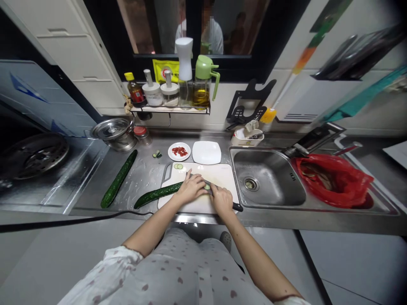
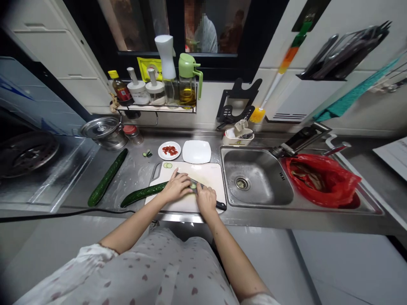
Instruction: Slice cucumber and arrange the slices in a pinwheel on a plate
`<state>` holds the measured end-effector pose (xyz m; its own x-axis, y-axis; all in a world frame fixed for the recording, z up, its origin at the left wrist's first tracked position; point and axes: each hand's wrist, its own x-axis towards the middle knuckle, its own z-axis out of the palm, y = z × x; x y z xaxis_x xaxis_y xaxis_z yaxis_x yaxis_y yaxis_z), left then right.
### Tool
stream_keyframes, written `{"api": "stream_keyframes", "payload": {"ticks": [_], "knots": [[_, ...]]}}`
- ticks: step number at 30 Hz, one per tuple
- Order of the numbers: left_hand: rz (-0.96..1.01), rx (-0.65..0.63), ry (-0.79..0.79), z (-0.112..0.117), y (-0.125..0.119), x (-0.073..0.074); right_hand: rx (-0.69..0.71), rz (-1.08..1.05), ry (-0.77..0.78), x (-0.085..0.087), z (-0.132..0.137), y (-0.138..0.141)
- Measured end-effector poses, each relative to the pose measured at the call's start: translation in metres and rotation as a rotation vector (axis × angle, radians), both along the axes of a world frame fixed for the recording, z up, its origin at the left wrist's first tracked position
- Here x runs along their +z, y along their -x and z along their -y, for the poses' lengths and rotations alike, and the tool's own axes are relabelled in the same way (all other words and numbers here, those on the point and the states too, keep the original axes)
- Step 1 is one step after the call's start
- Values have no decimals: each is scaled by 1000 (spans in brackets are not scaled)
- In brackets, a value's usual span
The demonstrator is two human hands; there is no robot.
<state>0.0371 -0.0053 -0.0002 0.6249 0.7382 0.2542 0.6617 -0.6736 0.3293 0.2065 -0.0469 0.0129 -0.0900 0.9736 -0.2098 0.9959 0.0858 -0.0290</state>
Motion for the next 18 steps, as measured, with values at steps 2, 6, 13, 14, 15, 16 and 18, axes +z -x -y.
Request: {"api": "stream_keyframes", "payload": {"ticks": [2, 6, 13, 14, 15, 16, 18], "knots": [[19, -32, -17, 1, -2, -2, -7, 6, -4, 0, -1, -1], [106, 46, 11, 1, -4, -3, -20, 22, -20, -1, -4, -6], [297, 708, 319, -22, 13, -7, -120, 7, -28, -9, -8, -25], [277, 791, 366, -28, 19, -10, -137, -9, -21, -11, -8, -27], [251, 859, 400, -35, 25, -12, -152, -25, -16, -12, -8, -28], [221, 906, 426, -42, 31, -16, -165, -39, -11, -13, -8, -29], [163, 970, 462, -56, 41, -23, -189, -57, 3, -15, -8, -30]]}}
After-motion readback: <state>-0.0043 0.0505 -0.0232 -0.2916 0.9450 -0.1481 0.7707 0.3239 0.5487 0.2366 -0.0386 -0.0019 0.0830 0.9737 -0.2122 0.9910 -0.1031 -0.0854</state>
